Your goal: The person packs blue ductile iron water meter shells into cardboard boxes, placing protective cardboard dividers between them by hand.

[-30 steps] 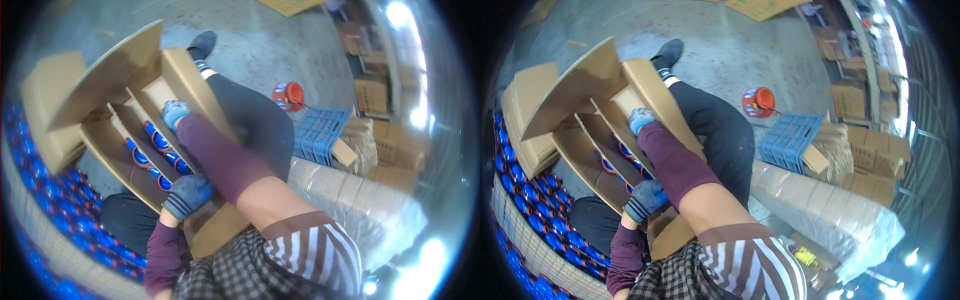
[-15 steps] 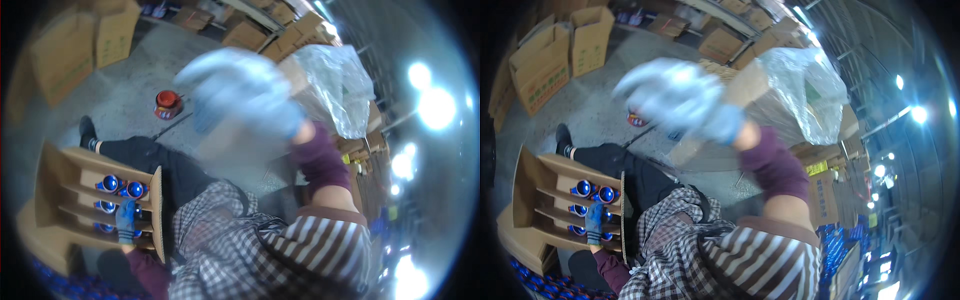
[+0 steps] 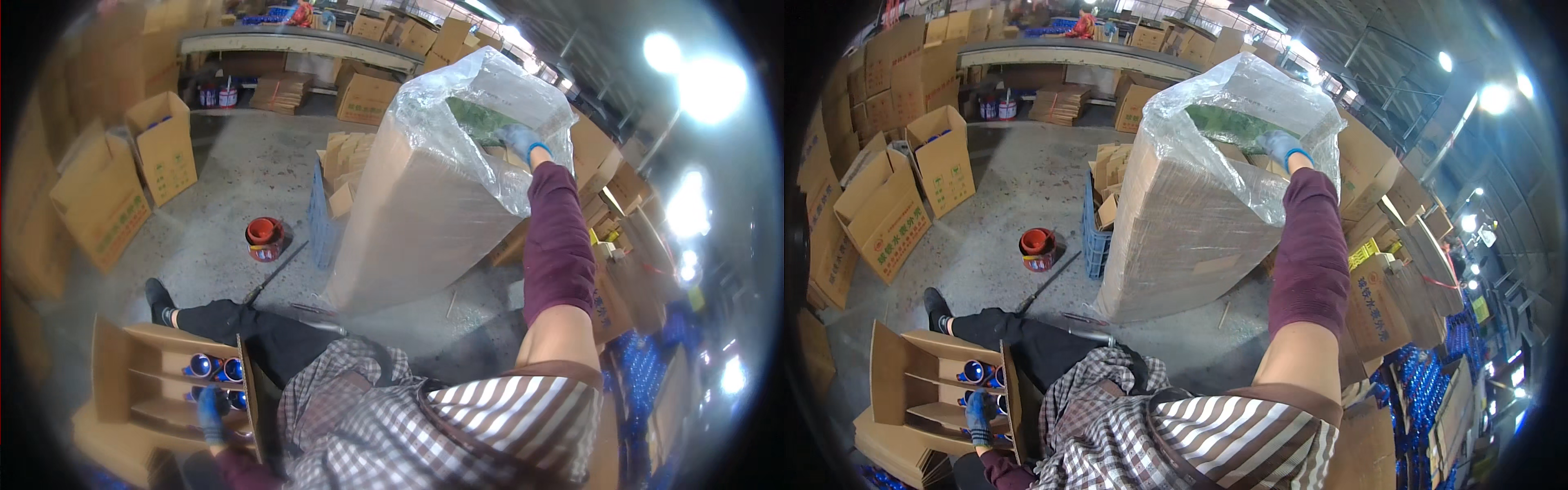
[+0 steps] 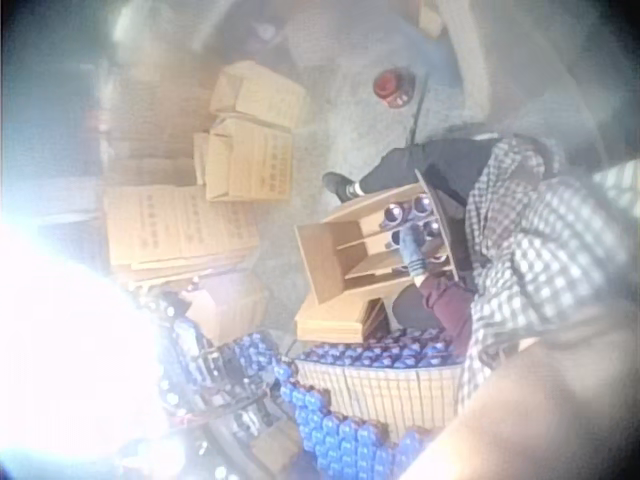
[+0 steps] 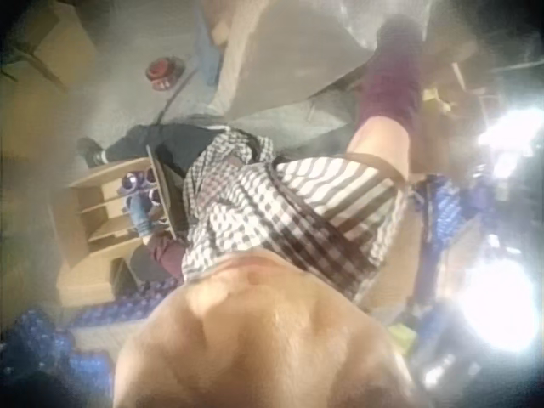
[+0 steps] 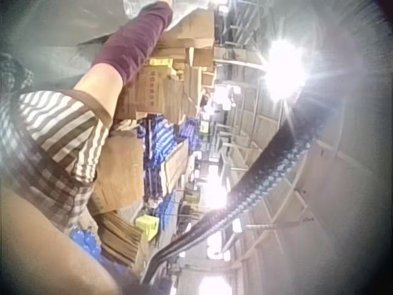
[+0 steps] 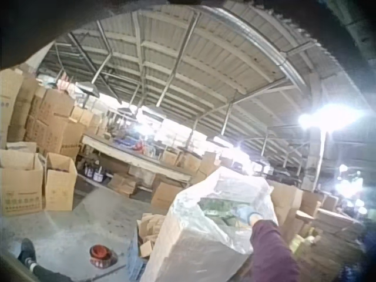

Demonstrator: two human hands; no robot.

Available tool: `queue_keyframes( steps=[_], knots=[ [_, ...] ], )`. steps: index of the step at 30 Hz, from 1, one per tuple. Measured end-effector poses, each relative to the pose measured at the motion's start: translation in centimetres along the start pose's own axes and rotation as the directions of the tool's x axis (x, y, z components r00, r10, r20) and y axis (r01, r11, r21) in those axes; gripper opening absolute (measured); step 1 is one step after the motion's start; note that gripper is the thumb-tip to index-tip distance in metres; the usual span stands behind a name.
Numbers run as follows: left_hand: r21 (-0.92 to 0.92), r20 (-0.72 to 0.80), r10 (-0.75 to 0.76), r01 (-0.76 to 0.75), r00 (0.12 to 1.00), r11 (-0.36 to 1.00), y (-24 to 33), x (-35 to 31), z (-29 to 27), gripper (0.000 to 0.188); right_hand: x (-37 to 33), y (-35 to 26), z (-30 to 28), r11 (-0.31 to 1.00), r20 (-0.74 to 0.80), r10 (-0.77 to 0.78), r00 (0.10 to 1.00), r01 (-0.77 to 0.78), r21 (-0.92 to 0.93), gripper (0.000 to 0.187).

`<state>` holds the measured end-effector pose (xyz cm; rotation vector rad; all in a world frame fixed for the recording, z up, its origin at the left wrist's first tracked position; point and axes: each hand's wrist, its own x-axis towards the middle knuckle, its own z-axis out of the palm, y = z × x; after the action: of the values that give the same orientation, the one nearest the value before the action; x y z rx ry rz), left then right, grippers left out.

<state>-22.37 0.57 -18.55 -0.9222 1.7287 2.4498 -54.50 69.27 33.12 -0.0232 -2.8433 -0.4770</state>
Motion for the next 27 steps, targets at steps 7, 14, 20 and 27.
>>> queue_keyframes(
  steps=[7,14,20,27],
  knots=[
    [0.097,-0.067,-0.008,0.014,0.998,0.995,-1.7,2.3,-2.7,0.023,2.6,-0.5,5.9,0.987,0.072,0.138,0.988,-0.144,0.075,0.047],
    [0.855,0.438,0.519,-0.519,0.734,0.013,-4.5,5.8,-6.1,0.018,-2.0,-1.9,0.9,0.991,-0.025,0.130,0.991,-0.130,0.017,0.042],
    [0.729,0.058,0.156,-0.149,0.986,0.668,-1.1,3.8,-3.2,0.020,-5.8,-0.9,-0.2,0.983,-0.187,0.175,0.967,-0.181,-0.017,0.037],
    [0.648,0.115,0.423,-0.391,0.899,0.653,-3.7,3.7,-4.5,0.026,-5.2,-1.3,-1.4,0.906,-0.140,0.404,0.904,-0.375,0.194,0.050]
  ],
)
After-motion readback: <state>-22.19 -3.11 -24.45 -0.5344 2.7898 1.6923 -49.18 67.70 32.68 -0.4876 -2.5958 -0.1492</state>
